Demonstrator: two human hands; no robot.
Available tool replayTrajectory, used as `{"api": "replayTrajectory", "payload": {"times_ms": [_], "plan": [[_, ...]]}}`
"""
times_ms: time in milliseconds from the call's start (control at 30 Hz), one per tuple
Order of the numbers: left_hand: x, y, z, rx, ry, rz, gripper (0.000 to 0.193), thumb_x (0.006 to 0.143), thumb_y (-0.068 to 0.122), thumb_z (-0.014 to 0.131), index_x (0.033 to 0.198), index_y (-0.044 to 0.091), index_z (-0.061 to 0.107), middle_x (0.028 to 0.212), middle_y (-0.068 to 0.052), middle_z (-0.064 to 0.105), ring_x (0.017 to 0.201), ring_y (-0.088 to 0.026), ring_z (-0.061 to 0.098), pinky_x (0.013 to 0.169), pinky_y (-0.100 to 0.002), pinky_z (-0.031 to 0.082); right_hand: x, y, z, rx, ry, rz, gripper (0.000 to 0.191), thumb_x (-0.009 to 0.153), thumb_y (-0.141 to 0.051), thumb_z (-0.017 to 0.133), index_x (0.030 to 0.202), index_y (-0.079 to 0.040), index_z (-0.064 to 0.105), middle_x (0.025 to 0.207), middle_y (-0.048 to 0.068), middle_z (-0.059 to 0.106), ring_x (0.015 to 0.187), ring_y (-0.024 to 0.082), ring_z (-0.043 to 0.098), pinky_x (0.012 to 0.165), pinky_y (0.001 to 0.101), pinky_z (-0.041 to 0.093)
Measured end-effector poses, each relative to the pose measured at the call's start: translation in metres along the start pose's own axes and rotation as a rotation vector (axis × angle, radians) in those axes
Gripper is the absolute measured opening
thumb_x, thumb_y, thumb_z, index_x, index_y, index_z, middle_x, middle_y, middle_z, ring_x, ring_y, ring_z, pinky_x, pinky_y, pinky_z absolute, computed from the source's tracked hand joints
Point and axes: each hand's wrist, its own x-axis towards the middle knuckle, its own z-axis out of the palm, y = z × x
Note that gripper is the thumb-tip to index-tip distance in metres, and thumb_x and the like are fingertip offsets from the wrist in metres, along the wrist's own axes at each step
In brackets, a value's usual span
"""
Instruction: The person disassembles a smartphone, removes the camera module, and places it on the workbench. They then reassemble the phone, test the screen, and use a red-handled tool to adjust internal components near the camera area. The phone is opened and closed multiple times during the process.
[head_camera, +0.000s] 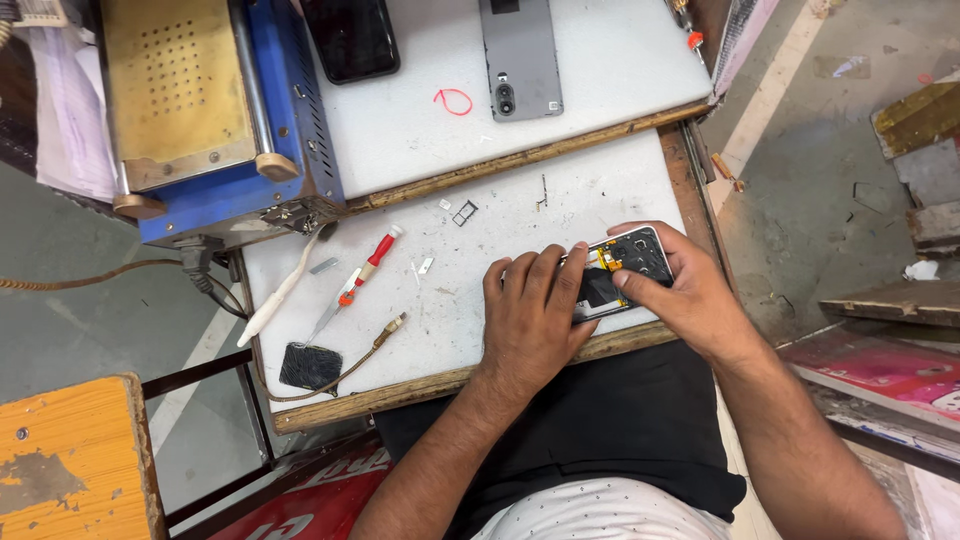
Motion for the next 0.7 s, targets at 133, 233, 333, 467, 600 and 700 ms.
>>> {"api": "replayTrajectory", "payload": {"times_ms": [133,233,333,467,600,700], "plan": [[0.002,-0.003,0.002,-0.007,-0.013,-0.034,0.099,0.073,0.043,0.094,0.152,0.01,0.044,0.134,-0.017,0.053,0.123,-0.032,0.054,0.107,-0.061,0.041,0.007,-0.002,-0.003,0.027,-0.109,0.033,0.053,0.093,0.0,0.067,0.143,-0.001,0.053,0.109,0.005,0.068,0.096,0.009,0.065,0.081,0.0263,0.059],[0.002,-0.002,0.004,-0.007,-0.046,-0.038,0.1,0.072,0.044,0.093,0.151,0.01,0.044,0.134,-0.017,0.053,0.123,-0.032,0.054,0.106,-0.063,0.04,0.008,0.003,-0.004,0.068,-0.081,0.089,0.053,0.092,0.0,0.066,0.143,-0.001,0.052,0.109,0.006,0.067,0.095,0.011,0.067,0.078,0.0298,0.063],[0.002,-0.002,0.005,-0.006,-0.06,-0.041,0.099,0.073,0.045,0.093,0.152,0.01,0.043,0.135,-0.017,0.052,0.124,-0.032,0.053,0.107,-0.063,0.04,0.009,0.009,-0.003,0.099,-0.061,0.11,0.052,0.091,0.001,0.066,0.141,-0.001,0.051,0.109,0.008,0.067,0.094,0.013,0.069,0.076,0.0323,0.066],[0.002,-0.002,0.003,-0.002,-0.099,-0.044,0.094,0.076,0.045,0.09,0.152,0.013,0.045,0.136,-0.018,0.05,0.126,-0.033,0.052,0.107,-0.064,0.04,0.01,0.01,-0.003,0.113,-0.056,0.117,0.054,0.091,0.001,0.066,0.142,-0.001,0.05,0.11,0.009,0.068,0.096,0.014,0.069,0.078,0.0336,0.066],[0.003,-0.001,0.001,0.004,-0.082,-0.021,0.082,0.077,0.046,0.088,0.147,0.023,0.052,0.138,-0.019,0.05,0.125,-0.033,0.052,0.106,-0.065,0.04,0.01,0.005,-0.006,0.136,-0.133,0.112,0.061,0.093,0.002,0.063,0.15,-0.002,0.044,0.116,0.008,0.067,0.099,0.014,0.067,0.08,0.0356,0.065],[0.003,-0.001,0.002,-0.025,-0.087,-0.029,0.078,0.079,0.045,0.087,0.146,0.024,0.055,0.139,-0.02,0.05,0.125,-0.034,0.052,0.106,-0.063,0.04,0.011,0.001,-0.01,0.144,-0.202,0.099,0.071,0.092,0.005,0.06,0.158,-0.004,0.035,0.119,0.008,0.063,0.103,0.013,0.066,0.087,0.0371,0.065]]}}
